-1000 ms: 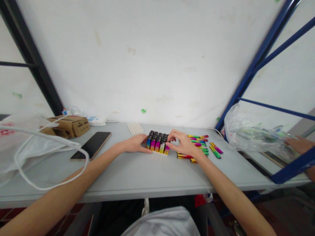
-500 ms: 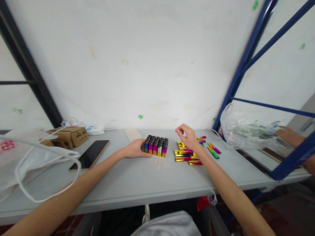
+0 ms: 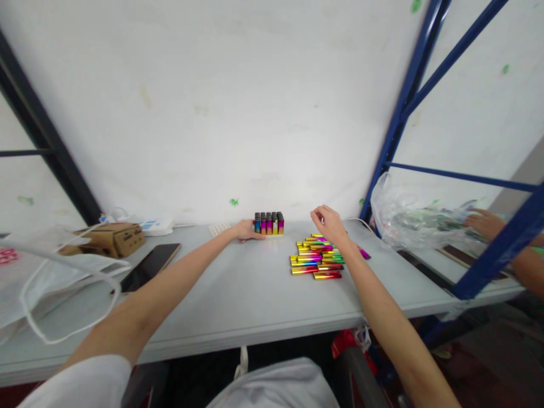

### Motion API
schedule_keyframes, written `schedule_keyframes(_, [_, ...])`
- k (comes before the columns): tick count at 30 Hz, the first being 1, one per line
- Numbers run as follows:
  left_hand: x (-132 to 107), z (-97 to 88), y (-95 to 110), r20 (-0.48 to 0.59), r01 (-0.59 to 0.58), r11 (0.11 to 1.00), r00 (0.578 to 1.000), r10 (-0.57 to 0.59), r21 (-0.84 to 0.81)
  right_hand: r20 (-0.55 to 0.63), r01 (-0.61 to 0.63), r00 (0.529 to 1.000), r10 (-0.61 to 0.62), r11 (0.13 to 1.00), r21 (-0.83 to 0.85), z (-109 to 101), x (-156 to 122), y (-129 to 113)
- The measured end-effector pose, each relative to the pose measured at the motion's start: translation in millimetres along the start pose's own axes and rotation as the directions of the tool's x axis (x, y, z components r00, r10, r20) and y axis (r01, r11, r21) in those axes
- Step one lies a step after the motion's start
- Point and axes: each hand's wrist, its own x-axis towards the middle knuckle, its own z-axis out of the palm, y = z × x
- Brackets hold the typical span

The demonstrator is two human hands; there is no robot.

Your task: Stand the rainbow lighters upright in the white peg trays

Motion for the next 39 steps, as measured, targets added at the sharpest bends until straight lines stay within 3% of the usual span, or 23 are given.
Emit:
schedule_keyframes(3, [-6.6, -0.4, 2.7, -0.038, 0.004, 1.000, 0.999, -0.003, 0.021, 0.194, -0.045, 0.980, 0.047, 0.999, -0.013, 4.7, -3.2, 7.9])
schedule_keyframes(5, [-17.8, -4.7, -1.1, -0.099, -0.024, 0.999, 0.995, 0.028, 0.043, 0.353, -0.060, 0.934, 0.056, 0.998, 0.000, 8.9, -6.9, 13.4])
schedule_keyframes(8, [-40.6, -19.9, -22.8, -0.257, -0.049, 0.994, 0.964, 0.072, 0.095, 0.518, -0.058, 0.854, 0.053, 0.998, -0.008, 14.9, -12.9, 22.2])
schedule_keyframes(10, [-56.6, -30.5, -47.4, -0.387, -0.116, 0.971, 0.902, 0.191, 0.210, 0.586, -0.061, 0.807, 0.073, 0.997, -0.041, 18.4, -16.2, 27.7])
schedule_keyframes(12, [-71.9, -34.0, -73.7, -0.414, -0.099, 0.955, 0.885, 0.213, 0.281, 0.636, -0.074, 0.765, 0.102, 0.995, -0.071, 21.2, -18.5, 31.8])
schedule_keyframes(14, [-85.9, -26.4, -92.8, -0.374, -0.035, 0.953, 0.915, 0.152, 0.302, 0.650, -0.091, 0.751, 0.121, 0.993, -0.079, 22.8, -20.0, 33.9])
schedule_keyframes(16, [-99.3, -9.6, -97.5, -0.279, -0.037, 0.952, 0.952, 0.126, 0.305, 0.632, -0.108, 0.765, 0.126, 0.992, -0.068, 22.8, -20.7, 34.3])
schedule_keyframes(18, [-112.5, 10.1, -85.5, -0.328, 0.022, 0.940, 0.940, 0.096, 0.339, 0.609, -0.128, 0.781, 0.140, 0.990, -0.063, 21.0, -20.5, 33.9])
schedule_keyframes(20, [-124.8, 27.0, -60.3, -0.304, 0.026, 0.894, 0.945, 0.124, 0.447, 0.594, -0.143, 0.788, 0.161, 0.987, -0.079, 17.5, -19.9, 34.2])
schedule_keyframes(25, [-135.7, 47.6, 14.6, -0.235, -0.112, 0.818, 0.928, 0.289, 0.564, 0.513, -0.173, 0.820, 0.254, 0.964, -0.201, 6.4, -20.9, 41.5])
schedule_keyframes(29, [-124.0, 49.6, 48.7, -0.137, -0.273, 0.803, 0.907, 0.399, 0.530, 0.530, -0.223, 0.769, 0.359, 0.926, -0.304, 2.0, -25.5, 47.7])
schedule_keyframes(33, [-113.6, 42.9, 49.6, -0.124, -0.360, 0.835, 0.887, 0.445, 0.417, 0.563, -0.219, 0.743, 0.362, 0.926, -0.307, 2.2, -26.7, 48.8])
schedule_keyframes(36, [-108.2, 33.0, 28.8, -0.206, -0.358, 0.863, 0.871, 0.447, 0.357, 0.578, -0.216, 0.737, 0.352, 0.932, -0.292, 1.9, -25.1, 49.5])
schedule_keyframes(39, [-102.0, 23.9, -0.9, -0.214, -0.386, 0.876, 0.866, 0.452, 0.288, 0.589, -0.213, 0.733, 0.341, 0.937, -0.277, 1.7, -24.4, 51.9])
